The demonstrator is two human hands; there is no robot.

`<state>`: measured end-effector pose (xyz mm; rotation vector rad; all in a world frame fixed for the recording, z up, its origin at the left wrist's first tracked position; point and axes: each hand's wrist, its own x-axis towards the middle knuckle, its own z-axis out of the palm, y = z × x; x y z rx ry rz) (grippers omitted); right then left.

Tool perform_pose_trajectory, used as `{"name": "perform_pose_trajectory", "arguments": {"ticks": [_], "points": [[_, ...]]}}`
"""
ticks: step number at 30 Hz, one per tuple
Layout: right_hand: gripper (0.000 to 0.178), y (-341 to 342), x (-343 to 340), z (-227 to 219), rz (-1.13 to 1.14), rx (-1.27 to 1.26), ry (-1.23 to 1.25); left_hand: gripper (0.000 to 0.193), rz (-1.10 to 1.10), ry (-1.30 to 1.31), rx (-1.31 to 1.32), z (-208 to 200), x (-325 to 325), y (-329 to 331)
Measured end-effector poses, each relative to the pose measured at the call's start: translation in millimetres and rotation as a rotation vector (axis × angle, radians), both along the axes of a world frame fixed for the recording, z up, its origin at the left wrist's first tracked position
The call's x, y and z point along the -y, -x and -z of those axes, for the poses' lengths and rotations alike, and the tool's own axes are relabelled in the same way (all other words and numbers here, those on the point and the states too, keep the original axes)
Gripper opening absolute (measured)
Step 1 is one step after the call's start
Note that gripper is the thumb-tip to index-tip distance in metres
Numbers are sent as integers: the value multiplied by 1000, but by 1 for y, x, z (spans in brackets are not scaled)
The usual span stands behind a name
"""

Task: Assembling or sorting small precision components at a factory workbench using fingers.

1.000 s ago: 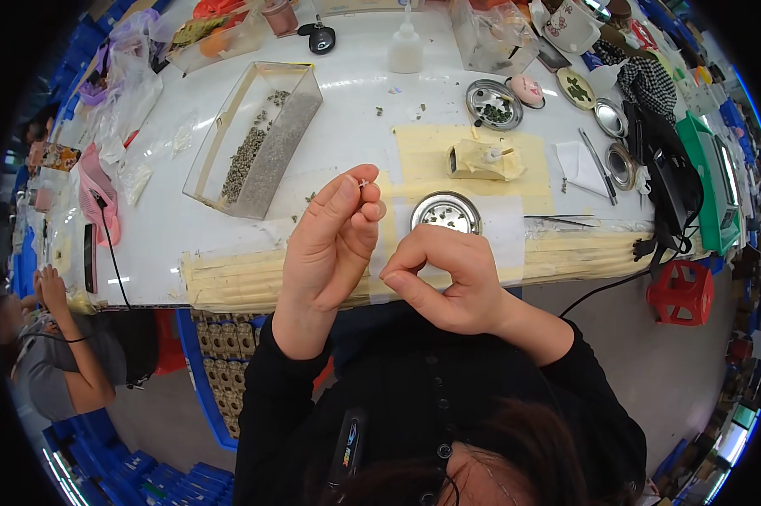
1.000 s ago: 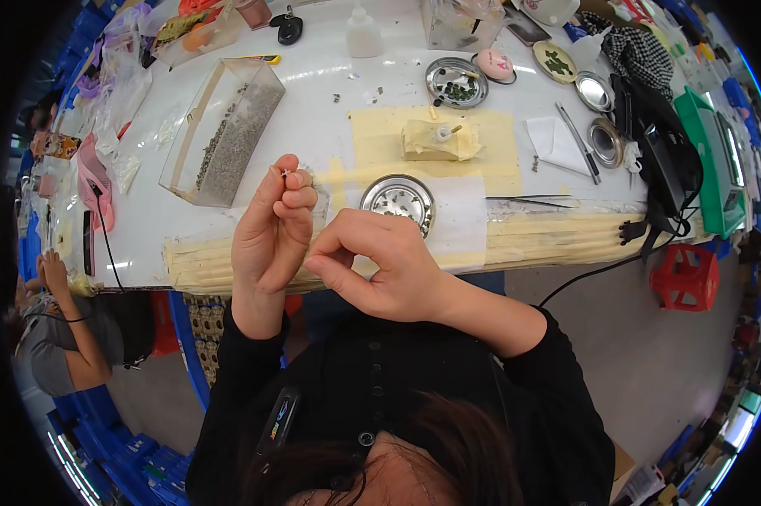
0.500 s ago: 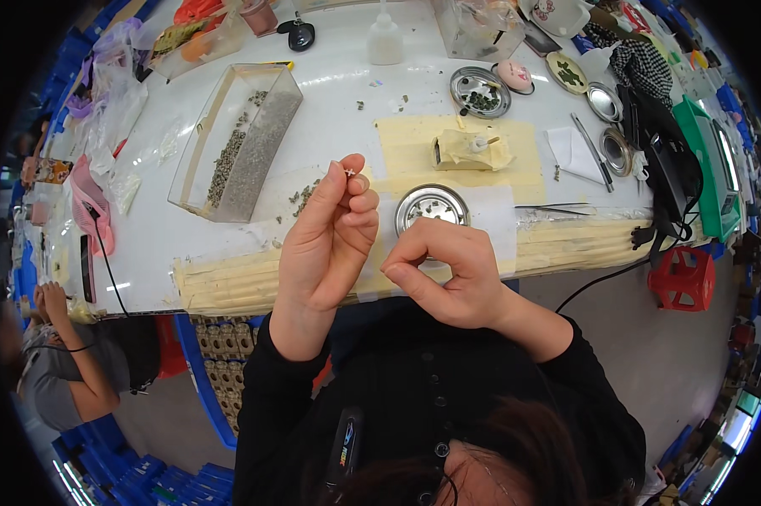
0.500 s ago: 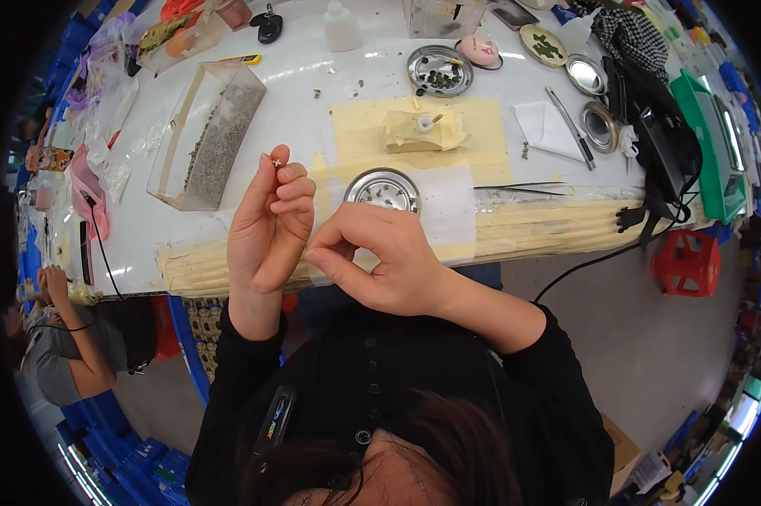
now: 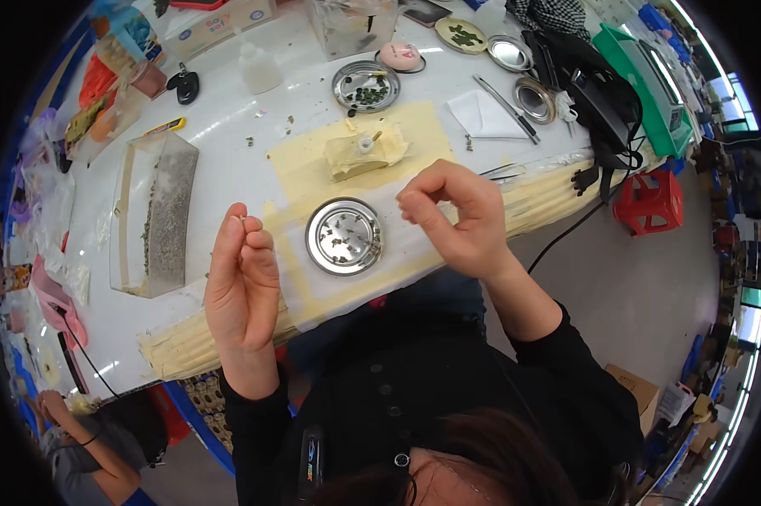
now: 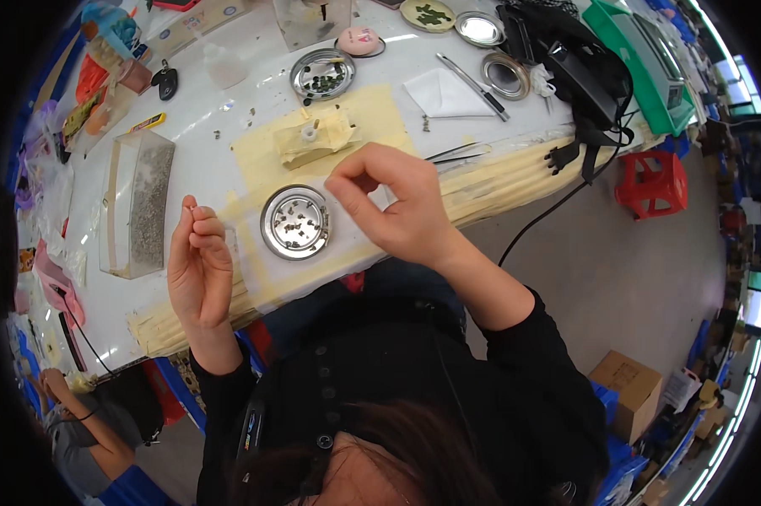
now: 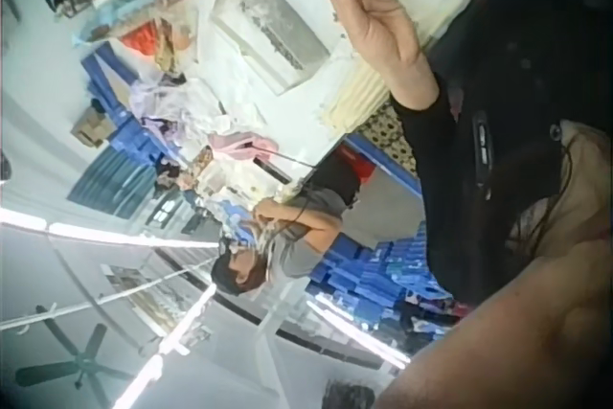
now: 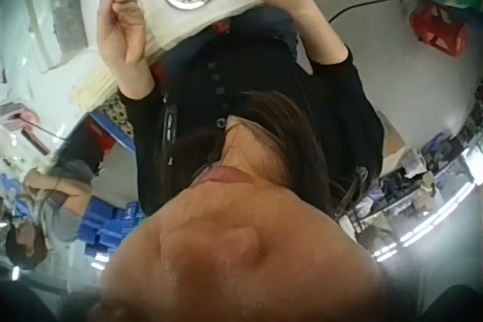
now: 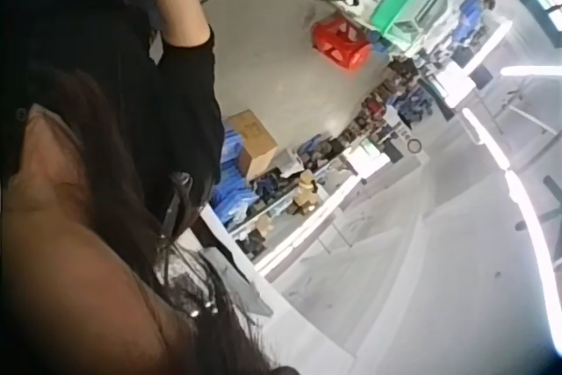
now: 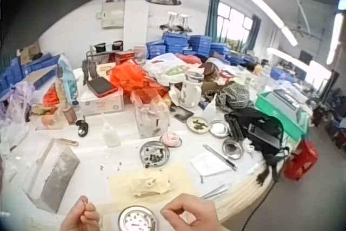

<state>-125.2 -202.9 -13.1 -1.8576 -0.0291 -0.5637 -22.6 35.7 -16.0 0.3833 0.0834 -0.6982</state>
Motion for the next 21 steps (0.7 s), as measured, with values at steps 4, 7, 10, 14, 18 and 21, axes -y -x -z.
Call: {"name": "perform_pose_trajectory", "arguments": {"ticks": [4,7,10,14,18,21], "points": [[7,15,60,3,432,38,145,19,-24,-90,82,1,0,-2],[7,24,98,2,622,40,372,19,-60,-137,125,-3,6,-1],[7,22,115,5,681,50,446,22,-121,-220,199,-9,1,2],[9,19,119,14,683,25,472,27,-256,-351,420,-20,-41,-3],[11,23,128,27,717,41,505,23,-638,-626,617,-36,-110,-33],[11,23,128,31,707,58,455,22,-877,-918,668,-33,-183,-80]]}}
